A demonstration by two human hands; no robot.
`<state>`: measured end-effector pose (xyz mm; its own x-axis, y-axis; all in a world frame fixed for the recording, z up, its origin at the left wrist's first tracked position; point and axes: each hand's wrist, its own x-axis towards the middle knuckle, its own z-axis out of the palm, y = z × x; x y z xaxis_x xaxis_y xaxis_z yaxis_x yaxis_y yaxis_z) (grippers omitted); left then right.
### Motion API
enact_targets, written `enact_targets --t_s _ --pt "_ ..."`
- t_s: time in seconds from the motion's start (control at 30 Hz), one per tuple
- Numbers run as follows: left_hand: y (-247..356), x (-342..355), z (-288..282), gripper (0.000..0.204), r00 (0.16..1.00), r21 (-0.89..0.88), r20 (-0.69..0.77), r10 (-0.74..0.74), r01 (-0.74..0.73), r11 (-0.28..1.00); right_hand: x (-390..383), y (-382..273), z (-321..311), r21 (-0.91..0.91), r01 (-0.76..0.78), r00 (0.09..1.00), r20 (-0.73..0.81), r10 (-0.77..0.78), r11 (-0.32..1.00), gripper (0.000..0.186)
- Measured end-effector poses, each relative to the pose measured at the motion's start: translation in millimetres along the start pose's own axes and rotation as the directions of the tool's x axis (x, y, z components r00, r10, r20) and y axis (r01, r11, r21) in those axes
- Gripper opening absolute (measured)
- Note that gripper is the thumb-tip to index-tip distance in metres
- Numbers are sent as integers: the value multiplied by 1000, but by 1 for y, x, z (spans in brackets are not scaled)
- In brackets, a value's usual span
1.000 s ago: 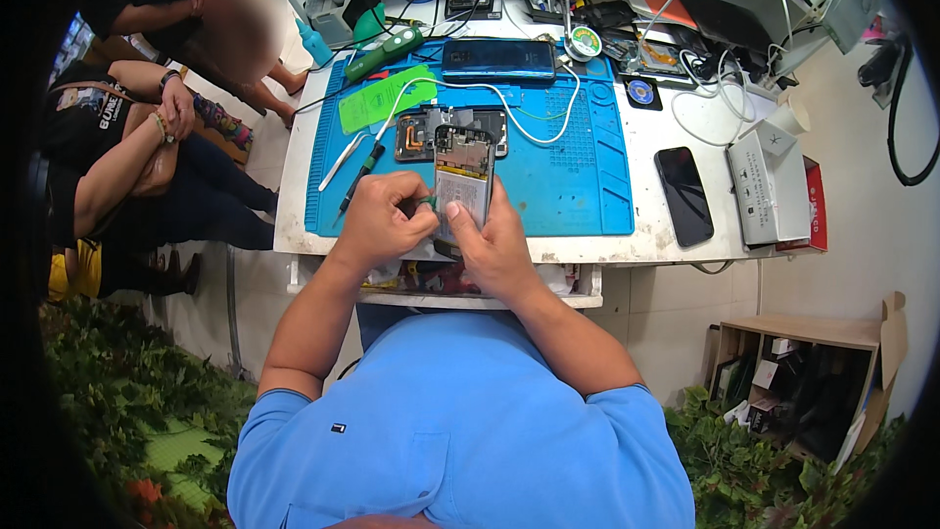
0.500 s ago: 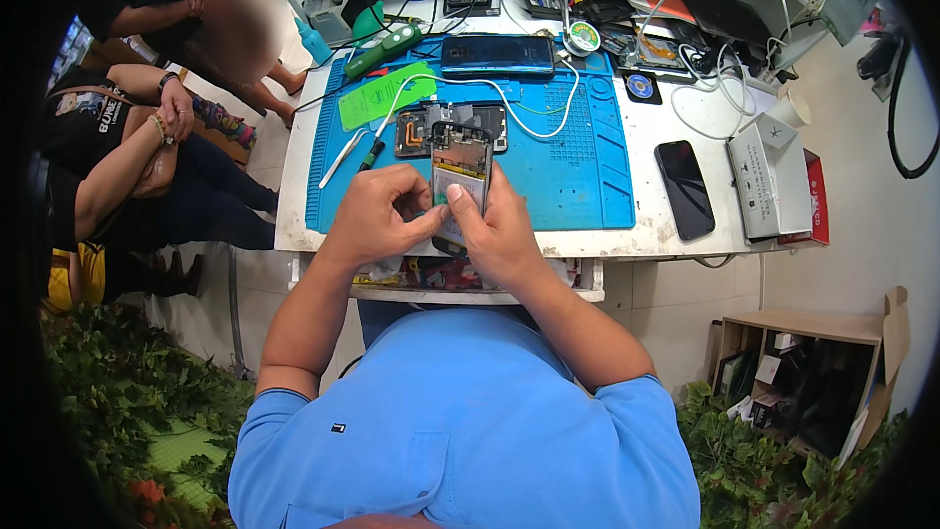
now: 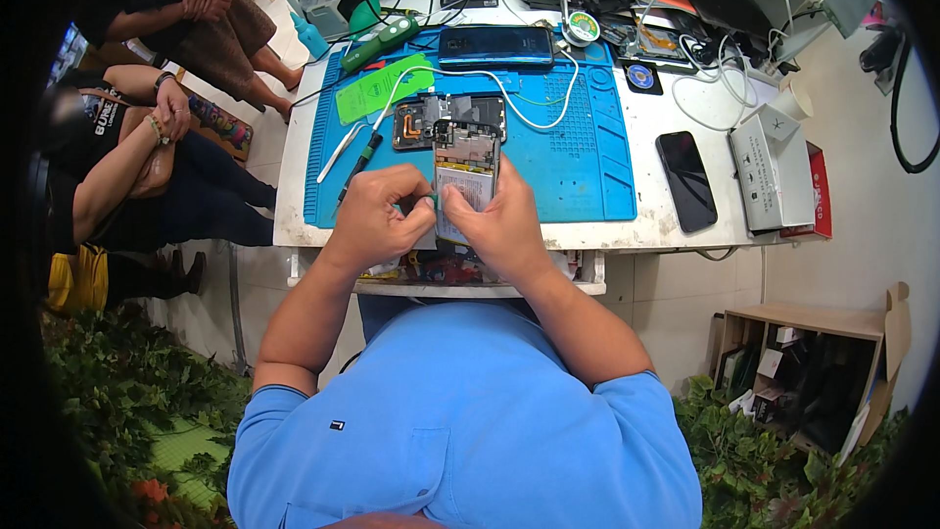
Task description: The person disassembles a smartphone on a workbench, using a screwdriver to remove screws and a plastic pry tool to separate the battery. They carefully disconnect the battery connector and remove the battery pack from the device chassis.
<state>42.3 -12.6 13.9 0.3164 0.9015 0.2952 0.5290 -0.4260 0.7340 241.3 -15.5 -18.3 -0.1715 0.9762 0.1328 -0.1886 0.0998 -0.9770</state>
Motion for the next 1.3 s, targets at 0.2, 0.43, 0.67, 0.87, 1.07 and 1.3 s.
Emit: enact_targets --t_s 0.2,0.43,0.67,0.87,1.07,1.3 --pt "-11 -3 8 10 1000 -97 -23 18 -20 995 2 2 -5 70 -54 998 19 53 996 41" --pt "-22 -9 7 11 992 -300 67 -103 119 946 3 6 -10 206 -124 992 29 120 971 37" --pt "-22 -2 -6 15 991 -244 136 -13 46 969 10 2 -12 100 -107 994 36 104 989 39" --pt "-13 3 -13 22 983 -305 173 -55 106 946 6 7 -6 42 -4 999 36 3 999 39" --pt "-13 8 -15 19 994 -314 32 -105 109 943 4 0 -6 45 -50 995 90 46 998 40" --pt "-8 13 -8 39 931 -162 -245 269 -313 936 2 -4 -3 24 -38 993 115 35 999 41"
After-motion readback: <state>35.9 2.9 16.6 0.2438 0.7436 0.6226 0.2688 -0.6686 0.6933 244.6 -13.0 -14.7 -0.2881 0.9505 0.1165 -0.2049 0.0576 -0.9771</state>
